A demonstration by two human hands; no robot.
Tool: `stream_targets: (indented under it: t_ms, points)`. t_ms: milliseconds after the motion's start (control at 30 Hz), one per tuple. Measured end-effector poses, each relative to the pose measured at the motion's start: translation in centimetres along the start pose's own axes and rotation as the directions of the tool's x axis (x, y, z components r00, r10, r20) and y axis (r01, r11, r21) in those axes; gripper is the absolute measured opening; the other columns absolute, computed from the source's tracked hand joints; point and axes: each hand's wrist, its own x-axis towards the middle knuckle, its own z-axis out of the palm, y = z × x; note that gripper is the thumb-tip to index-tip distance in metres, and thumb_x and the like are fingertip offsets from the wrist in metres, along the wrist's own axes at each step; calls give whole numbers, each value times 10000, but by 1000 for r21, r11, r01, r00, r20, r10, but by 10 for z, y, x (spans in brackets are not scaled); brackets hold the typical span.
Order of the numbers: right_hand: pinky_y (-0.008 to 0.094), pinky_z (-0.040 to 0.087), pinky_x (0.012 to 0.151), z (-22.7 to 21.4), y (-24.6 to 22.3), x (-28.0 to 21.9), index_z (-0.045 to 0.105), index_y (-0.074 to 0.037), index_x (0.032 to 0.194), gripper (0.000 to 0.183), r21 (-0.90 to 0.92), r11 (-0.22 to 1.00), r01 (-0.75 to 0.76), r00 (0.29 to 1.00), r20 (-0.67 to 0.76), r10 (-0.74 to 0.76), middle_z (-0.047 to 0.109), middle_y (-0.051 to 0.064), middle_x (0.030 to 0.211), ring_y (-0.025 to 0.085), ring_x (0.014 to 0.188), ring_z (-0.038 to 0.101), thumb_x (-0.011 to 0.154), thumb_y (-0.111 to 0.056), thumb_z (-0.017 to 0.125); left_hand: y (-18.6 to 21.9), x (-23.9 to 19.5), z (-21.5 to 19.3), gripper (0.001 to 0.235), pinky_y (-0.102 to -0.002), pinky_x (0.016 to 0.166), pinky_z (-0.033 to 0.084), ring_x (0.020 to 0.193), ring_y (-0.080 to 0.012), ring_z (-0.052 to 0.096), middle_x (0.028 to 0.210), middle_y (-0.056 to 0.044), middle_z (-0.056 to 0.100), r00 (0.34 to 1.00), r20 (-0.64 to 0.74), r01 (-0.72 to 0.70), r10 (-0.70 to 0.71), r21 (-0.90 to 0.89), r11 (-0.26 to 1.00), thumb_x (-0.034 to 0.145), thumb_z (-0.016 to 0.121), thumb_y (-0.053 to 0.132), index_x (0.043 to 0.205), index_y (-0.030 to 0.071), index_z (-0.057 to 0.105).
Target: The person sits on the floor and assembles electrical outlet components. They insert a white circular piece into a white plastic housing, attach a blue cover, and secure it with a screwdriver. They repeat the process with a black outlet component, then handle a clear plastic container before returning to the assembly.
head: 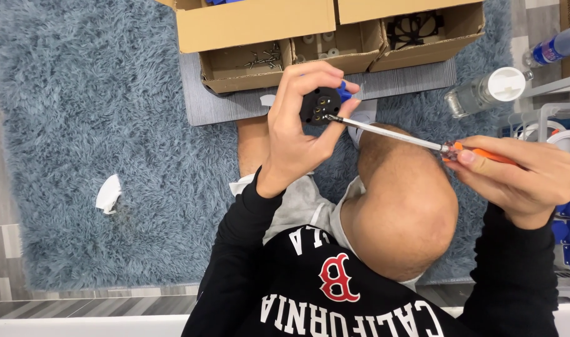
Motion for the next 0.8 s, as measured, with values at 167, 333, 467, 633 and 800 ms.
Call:
stream_targets:
  t_ms: [167,333,467,633,800]
  points:
    - [368,539,636,-4,0,7,835,117,1020,211,-10,998,59,998,5,-59,829,360,1116,319,759,728,903,184,998,-1,1,1,440,-342,1020,676,1095,-200,778,1325,-71,611,1000,13,-4,3,28,1000,969,853,-93,1282,71,590]
    - [373,406,562,-2,-6,0,911,32,1064,206,-175,982,72,997,-11,-76,878,292,1133,239,626,544,962,147,1049,-3,1,-2,453,-330,1019,695,1108,-209,815,1359,-72,563,995,85,57,-54,-23,998,1004,821,-81,1331,81,554]
    - [333,334,515,0,-4,7,984,41,992,256,-368,883,290,949,-7,-315,909,270,1153,186,582,344,889,266,1047,-10,11,-10,435,-298,960,662,1065,-176,823,1256,-53,632,973,191,148,-131,-76,986,1006,808,-3,1335,106,546]
    - [355,424,594,3,-21,26,895,127,1003,148,-226,971,77,997,-9,-81,863,325,1155,257,695,579,939,185,1016,-17,15,-13,444,-322,947,632,1001,-178,794,1210,-63,607,985,151,83,-82,3,997,957,817,-10,1309,86,564]
    - [374,544,723,23,-20,25,888,94,1099,197,-159,985,-66,997,-48,59,849,246,1182,290,861,735,972,174,1016,-26,14,-20,438,-316,949,652,1004,-170,812,1241,-59,587,988,139,77,-72,-35,996,962,790,-48,1310,94,565]
